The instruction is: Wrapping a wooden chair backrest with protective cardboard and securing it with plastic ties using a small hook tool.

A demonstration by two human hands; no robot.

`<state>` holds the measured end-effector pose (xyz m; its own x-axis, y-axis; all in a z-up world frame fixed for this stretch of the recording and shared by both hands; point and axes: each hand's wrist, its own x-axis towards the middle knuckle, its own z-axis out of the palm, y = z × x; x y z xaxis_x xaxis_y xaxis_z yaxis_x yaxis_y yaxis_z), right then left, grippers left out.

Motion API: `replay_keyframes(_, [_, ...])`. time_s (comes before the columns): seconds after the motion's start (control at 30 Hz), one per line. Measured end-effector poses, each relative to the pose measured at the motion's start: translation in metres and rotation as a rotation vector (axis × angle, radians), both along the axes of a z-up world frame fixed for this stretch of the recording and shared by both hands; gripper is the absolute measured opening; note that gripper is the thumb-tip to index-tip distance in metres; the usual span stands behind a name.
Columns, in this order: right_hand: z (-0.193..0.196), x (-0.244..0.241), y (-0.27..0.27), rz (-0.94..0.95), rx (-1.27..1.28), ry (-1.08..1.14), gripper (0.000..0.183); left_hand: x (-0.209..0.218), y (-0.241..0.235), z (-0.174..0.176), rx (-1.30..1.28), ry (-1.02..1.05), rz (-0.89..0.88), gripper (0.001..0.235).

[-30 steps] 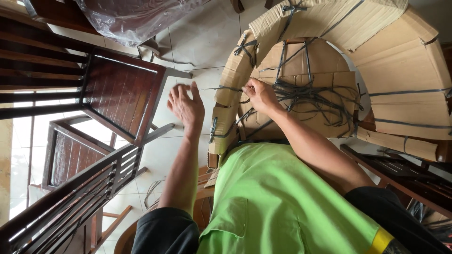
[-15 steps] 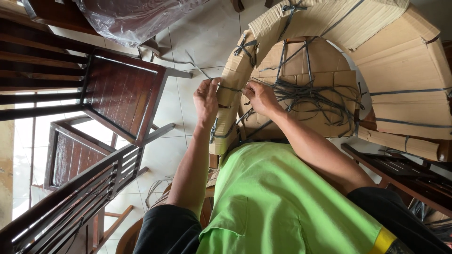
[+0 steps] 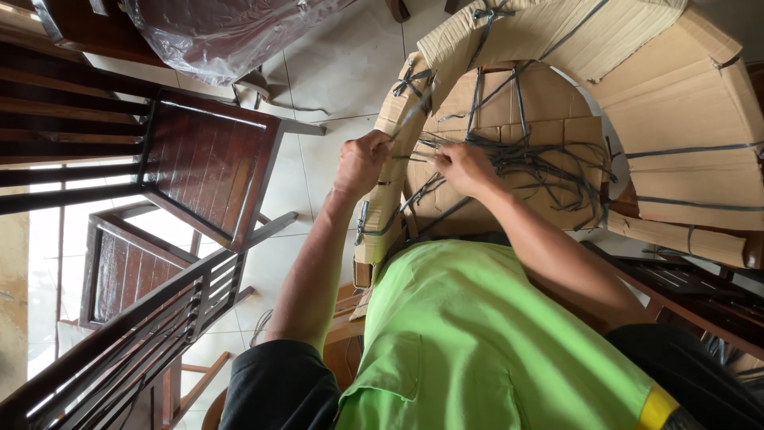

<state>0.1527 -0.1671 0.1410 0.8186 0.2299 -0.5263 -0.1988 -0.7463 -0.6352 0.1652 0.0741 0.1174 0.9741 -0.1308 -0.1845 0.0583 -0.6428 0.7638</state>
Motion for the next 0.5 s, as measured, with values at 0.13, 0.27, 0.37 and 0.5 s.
replay_keyframes(0.13, [0.061, 0.011, -0.011, -0.115, 0.314, 0.178, 0.028, 0.003, -0.006, 0.035, 0.091, 0.077, -0.084, 0.018])
replay_keyframes(0.27, [0.091, 0.036, 0.012, -0.147, 0.463, 0.163, 0.030, 0.003, -0.009, 0.035, 0.093, 0.074, -0.149, 0.018])
replay_keyframes(0.37, [0.099, 0.048, 0.038, -0.184, 0.535, 0.136, 0.029, -0.001, -0.004, 0.031, 0.072, 0.090, -0.151, 0.020])
replay_keyframes(0.5, [0.100, 0.054, 0.048, -0.363, 0.671, 0.062, 0.029, -0.001, -0.001, 0.010, 0.056, 0.112, -0.038, 0.021])
